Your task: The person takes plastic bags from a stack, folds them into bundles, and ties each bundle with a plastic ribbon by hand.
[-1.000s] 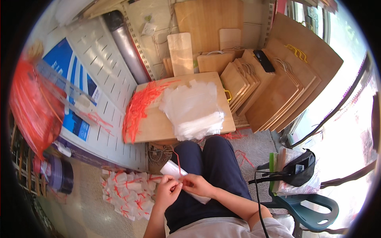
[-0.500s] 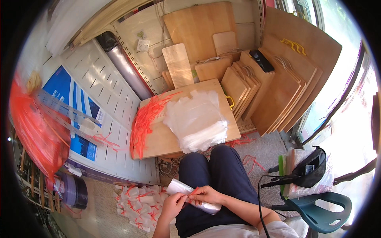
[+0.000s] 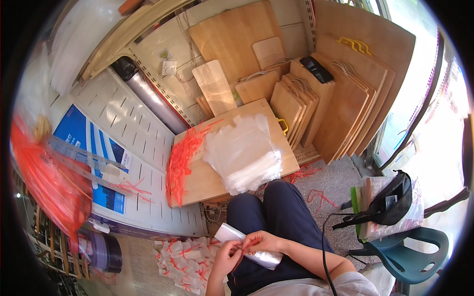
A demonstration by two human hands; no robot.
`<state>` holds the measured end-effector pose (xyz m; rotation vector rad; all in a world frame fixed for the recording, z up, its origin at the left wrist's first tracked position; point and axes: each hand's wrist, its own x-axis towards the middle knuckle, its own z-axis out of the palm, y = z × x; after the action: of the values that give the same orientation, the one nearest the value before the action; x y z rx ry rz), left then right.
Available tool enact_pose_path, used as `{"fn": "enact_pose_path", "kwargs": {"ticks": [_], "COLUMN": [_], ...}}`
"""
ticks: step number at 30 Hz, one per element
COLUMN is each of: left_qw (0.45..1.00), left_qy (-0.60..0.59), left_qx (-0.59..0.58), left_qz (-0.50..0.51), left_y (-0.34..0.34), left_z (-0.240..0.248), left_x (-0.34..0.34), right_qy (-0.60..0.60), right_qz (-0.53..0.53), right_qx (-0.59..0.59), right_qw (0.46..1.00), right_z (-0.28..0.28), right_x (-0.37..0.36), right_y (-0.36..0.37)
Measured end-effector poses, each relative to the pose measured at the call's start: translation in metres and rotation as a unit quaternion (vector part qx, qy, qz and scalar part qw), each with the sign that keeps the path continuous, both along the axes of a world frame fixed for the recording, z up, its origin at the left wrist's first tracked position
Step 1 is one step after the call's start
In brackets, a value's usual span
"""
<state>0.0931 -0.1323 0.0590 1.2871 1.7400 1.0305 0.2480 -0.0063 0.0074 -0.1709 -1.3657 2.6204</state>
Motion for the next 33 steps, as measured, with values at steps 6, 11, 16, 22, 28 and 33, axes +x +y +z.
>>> {"fn": "enact_pose_path", "kwargs": {"ticks": [6, 11, 16, 22, 28, 33], "left_qw": [0.994, 0.995, 0.992, 0.993, 0.996, 0.95], "left_qy": [0.104, 0.097, 0.11, -0.007, 0.015, 0.295], "left_qx": [0.025, 0.028, 0.052, 0.07, 0.04, 0.082], "left_qz": [-0.025, -0.001, 0.025, 0.095, 0.076, 0.054], "left_y": [0.012, 0.009, 0.011, 0.009, 0.003, 0.006], "left_z": [-0.005, -0.014, -0.015, -0.028, -0.028, 0.002], "left_x": [0.005, 0.003, 0.004, 0.009, 0.003, 0.006], "right_qy": [0.0, -0.048, -0.03, -0.067, -0.051, -0.055], "right_qz": [-0.122, -0.282, -0.319, -0.332, -0.315, -0.295], "right_qx": [0.226, 0.535, 0.623, 0.637, 0.668, 0.712], "right_qw": [0.966, 0.795, 0.714, 0.692, 0.673, 0.635], "right_z": [0.015, 0.021, 0.018, 0.014, 0.014, 0.013], "right_x": [0.005, -0.001, -0.007, -0.005, 0.001, 0.019], "right_y": [-0.01, -0.02, -0.025, -0.023, -0.017, -0.007]}}
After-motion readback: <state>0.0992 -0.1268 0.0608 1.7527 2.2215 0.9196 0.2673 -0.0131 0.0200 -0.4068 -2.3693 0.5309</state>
